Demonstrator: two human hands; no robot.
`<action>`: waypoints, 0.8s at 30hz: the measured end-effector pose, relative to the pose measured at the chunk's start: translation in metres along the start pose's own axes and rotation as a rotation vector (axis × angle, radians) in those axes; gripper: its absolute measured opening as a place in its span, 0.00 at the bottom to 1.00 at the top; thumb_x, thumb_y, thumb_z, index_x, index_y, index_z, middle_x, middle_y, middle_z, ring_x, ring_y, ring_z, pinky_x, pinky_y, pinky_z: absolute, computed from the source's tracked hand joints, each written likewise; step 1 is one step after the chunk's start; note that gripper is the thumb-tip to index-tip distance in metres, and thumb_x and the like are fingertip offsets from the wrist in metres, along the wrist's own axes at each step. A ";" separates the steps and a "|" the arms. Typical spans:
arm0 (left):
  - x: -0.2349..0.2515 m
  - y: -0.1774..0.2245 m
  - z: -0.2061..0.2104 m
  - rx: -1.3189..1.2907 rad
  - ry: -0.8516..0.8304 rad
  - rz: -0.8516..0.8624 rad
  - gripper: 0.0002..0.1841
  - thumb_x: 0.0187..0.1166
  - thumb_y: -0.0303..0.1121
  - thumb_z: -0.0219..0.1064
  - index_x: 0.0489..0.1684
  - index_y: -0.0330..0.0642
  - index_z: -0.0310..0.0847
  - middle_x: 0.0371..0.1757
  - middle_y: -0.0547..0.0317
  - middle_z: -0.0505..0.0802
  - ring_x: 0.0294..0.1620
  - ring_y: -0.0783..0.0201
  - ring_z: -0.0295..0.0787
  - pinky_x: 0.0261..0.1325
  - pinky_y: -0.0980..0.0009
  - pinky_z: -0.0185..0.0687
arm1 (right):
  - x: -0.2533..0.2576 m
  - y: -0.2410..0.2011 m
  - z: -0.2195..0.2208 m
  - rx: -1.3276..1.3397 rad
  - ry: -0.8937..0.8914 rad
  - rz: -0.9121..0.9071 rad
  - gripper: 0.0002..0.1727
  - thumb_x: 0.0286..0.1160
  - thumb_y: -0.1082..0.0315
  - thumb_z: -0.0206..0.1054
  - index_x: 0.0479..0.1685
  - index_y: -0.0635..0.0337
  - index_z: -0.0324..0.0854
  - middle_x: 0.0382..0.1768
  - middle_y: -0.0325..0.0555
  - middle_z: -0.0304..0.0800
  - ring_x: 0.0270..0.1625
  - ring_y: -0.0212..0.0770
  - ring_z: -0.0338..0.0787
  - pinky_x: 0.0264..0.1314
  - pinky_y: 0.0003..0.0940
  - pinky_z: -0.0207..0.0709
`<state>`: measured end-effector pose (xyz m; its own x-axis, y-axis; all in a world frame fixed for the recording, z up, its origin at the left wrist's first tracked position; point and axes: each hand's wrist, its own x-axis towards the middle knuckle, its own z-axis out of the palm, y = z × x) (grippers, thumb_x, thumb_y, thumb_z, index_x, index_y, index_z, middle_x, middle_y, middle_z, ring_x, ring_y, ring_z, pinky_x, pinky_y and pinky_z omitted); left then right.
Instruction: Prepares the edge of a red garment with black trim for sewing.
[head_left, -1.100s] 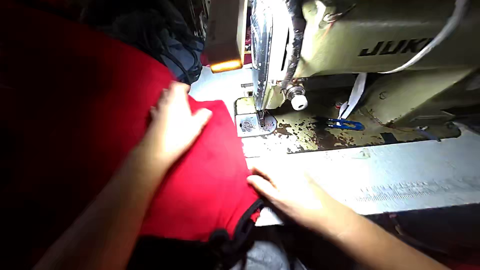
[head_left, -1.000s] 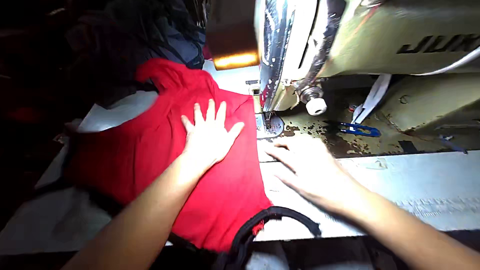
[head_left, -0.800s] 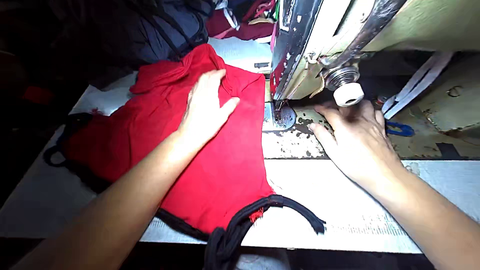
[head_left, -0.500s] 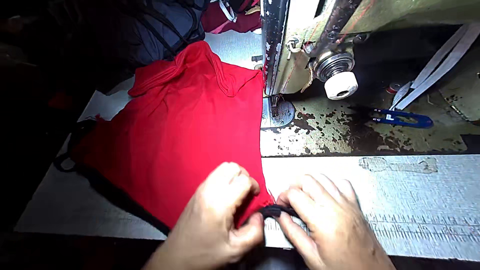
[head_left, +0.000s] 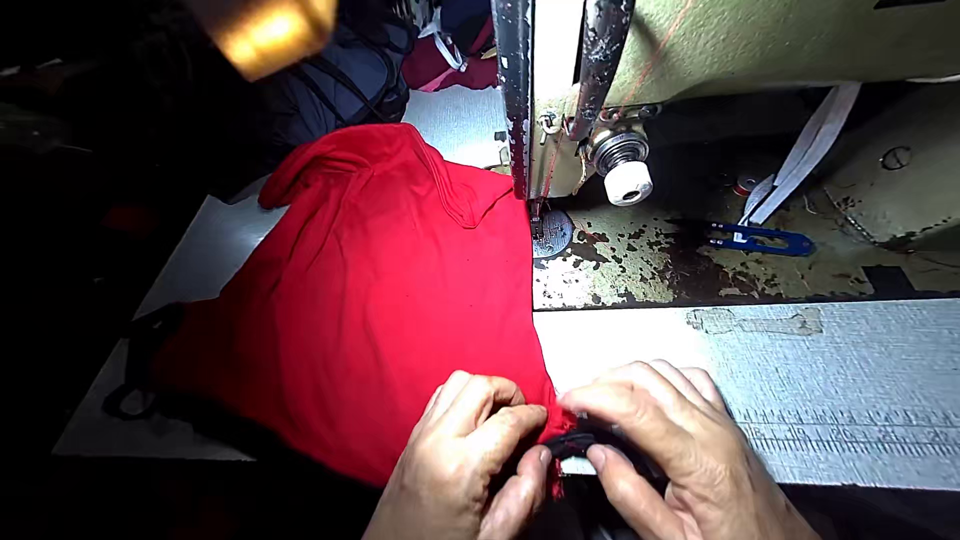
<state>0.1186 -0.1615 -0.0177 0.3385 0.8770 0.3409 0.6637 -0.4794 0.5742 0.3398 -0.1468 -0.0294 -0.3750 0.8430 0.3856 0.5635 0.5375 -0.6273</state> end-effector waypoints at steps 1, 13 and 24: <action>0.001 -0.003 -0.003 0.071 -0.001 0.019 0.15 0.85 0.44 0.61 0.51 0.51 0.93 0.47 0.59 0.91 0.54 0.67 0.82 0.58 0.71 0.73 | 0.000 -0.001 0.002 -0.004 -0.001 -0.013 0.14 0.84 0.55 0.59 0.50 0.41 0.92 0.41 0.38 0.90 0.47 0.38 0.84 0.55 0.44 0.65; 0.018 -0.028 -0.016 0.438 0.017 -0.039 0.22 0.85 0.55 0.52 0.64 0.68 0.92 0.36 0.69 0.84 0.38 0.70 0.81 0.37 0.71 0.75 | -0.007 0.008 0.017 -0.114 0.145 -0.128 0.14 0.84 0.54 0.59 0.40 0.39 0.93 0.34 0.34 0.86 0.43 0.34 0.82 0.55 0.37 0.66; -0.042 -0.033 -0.070 0.481 0.350 -0.248 0.18 0.81 0.48 0.63 0.49 0.47 0.93 0.52 0.52 0.93 0.59 0.54 0.88 0.61 0.54 0.84 | -0.005 -0.005 0.002 -0.142 -0.071 -0.043 0.13 0.78 0.55 0.69 0.46 0.49 0.95 0.36 0.53 0.91 0.41 0.52 0.87 0.50 0.51 0.70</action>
<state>0.0356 -0.1849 0.0011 -0.0469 0.8589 0.5100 0.9467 -0.1247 0.2970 0.3371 -0.1537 -0.0296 -0.4491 0.8185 0.3583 0.6422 0.5745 -0.5075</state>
